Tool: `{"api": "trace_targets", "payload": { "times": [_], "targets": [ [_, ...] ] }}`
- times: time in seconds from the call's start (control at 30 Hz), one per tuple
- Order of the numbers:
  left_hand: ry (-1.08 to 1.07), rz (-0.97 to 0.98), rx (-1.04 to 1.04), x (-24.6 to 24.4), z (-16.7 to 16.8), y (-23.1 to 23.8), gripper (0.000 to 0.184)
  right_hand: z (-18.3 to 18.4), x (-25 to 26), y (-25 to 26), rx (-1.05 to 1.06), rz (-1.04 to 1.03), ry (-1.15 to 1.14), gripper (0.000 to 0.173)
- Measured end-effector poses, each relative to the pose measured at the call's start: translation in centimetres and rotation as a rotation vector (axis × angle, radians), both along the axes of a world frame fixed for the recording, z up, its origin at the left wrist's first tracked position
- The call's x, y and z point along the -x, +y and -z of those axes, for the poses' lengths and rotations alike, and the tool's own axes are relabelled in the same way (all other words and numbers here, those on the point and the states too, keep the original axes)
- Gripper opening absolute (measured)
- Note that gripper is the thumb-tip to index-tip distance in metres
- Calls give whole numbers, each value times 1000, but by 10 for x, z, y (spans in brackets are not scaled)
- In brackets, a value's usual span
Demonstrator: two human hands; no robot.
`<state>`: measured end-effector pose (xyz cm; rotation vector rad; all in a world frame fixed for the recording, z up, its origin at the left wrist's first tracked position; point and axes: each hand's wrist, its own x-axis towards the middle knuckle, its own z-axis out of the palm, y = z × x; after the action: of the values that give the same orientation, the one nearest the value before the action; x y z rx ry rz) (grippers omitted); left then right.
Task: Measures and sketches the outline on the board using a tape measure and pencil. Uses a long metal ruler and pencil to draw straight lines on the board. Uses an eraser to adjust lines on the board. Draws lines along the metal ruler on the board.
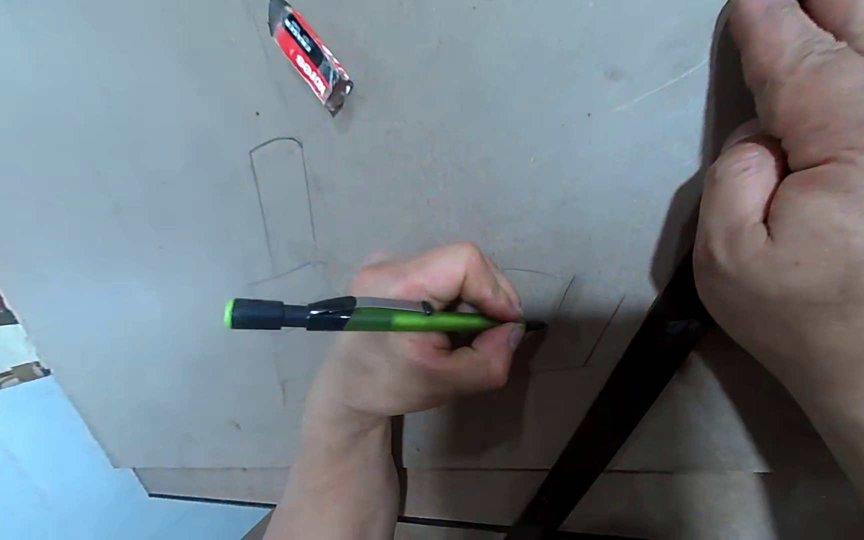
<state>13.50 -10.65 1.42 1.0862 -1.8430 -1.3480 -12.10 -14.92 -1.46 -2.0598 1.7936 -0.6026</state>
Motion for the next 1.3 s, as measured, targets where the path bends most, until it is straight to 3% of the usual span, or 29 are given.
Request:
{"api": "trace_targets", "payload": {
  "times": [0.7,0.8,0.87,0.97,1.07,1.2,1.3],
  "targets": [
    [-48,18,25,2,-1,-2,9,2,-2,1,15,43,45,48],
    [41,-3,-27,-2,1,-3,9,1,-2,-1,34,23,36,49],
    [203,-121,-69,-7,2,3,12,1,-2,-3,60,-10,28,52],
    [194,-479,-69,-7,-12,50,8,-1,1,-4,82,-36,59,55],
    [-102,-748,-90,-4,-44,145,29,-1,-1,-4,86,-21,85,55],
    [-637,-608,-34,-10,-52,274,38,-6,5,3,53,-64,139,58],
    [-845,-452,-120,-3,-53,328,56,-16,8,10,-37,-132,182,57]
  ]
}}
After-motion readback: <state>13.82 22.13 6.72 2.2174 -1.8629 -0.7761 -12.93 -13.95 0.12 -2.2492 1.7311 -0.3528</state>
